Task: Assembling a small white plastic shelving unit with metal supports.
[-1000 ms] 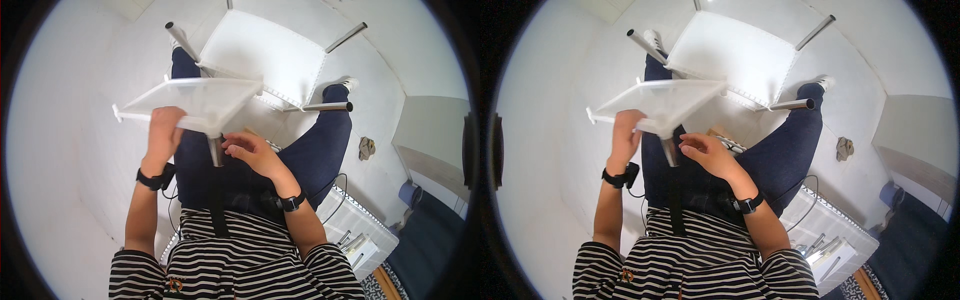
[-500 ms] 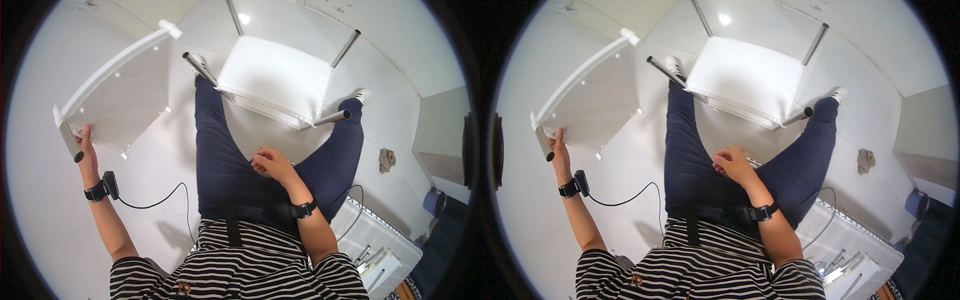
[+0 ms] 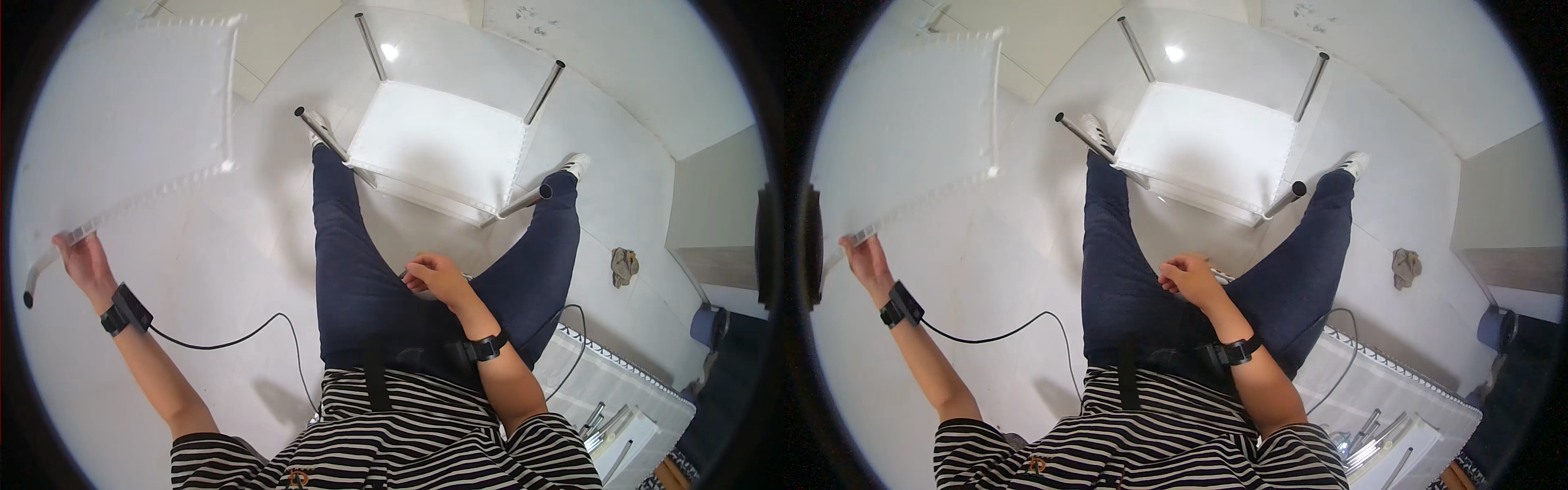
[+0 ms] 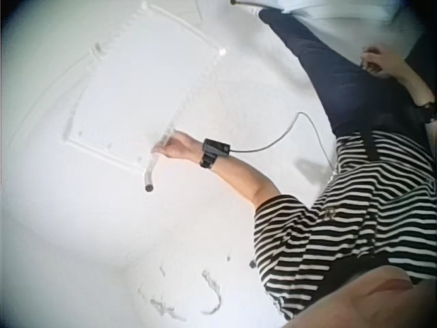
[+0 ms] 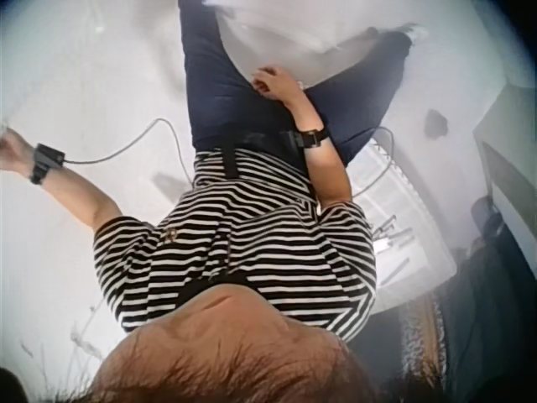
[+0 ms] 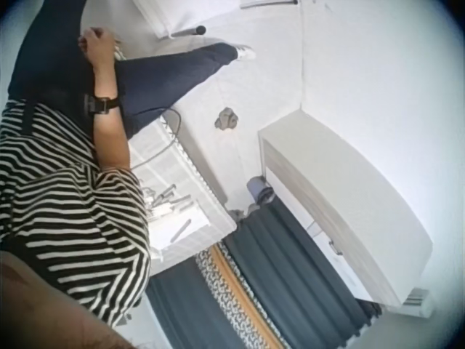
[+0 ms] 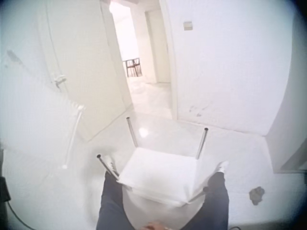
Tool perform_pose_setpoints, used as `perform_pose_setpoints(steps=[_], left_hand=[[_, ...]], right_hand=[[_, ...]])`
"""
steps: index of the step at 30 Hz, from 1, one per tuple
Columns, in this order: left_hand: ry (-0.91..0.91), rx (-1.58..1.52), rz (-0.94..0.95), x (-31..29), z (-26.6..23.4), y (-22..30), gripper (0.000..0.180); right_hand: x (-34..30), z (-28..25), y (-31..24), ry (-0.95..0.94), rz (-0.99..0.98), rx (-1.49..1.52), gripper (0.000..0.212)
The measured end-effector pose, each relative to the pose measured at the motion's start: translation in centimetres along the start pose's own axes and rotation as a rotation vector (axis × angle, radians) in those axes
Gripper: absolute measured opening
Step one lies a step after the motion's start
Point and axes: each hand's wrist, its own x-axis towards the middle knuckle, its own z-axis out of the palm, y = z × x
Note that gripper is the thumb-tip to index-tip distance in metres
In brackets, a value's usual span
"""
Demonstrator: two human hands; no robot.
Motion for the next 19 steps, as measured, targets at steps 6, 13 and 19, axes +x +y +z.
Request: perform_pose_setpoints(steps=[6, 13, 19], left_hand=[[0.003, -0.337, -0.425, -1.6, 4.5, -9.5, 0.042], [0.139, -0.561, -0.837, -12.0, 14.6, -17.9, 0.039], [0.044, -0.620, -1.006, -18.7, 21.0, -22.6, 0.043]], right_hand=[[-1.7, -0.8, -2.6, 0.103, -0.171, 0.018, 0.025], [-7.5, -4.9, -9.7, 0.358, -0.547, 0.083, 0.022], [-9.9, -8.7, -16.0, 0.629, -0.872, 0.249, 0.030]])
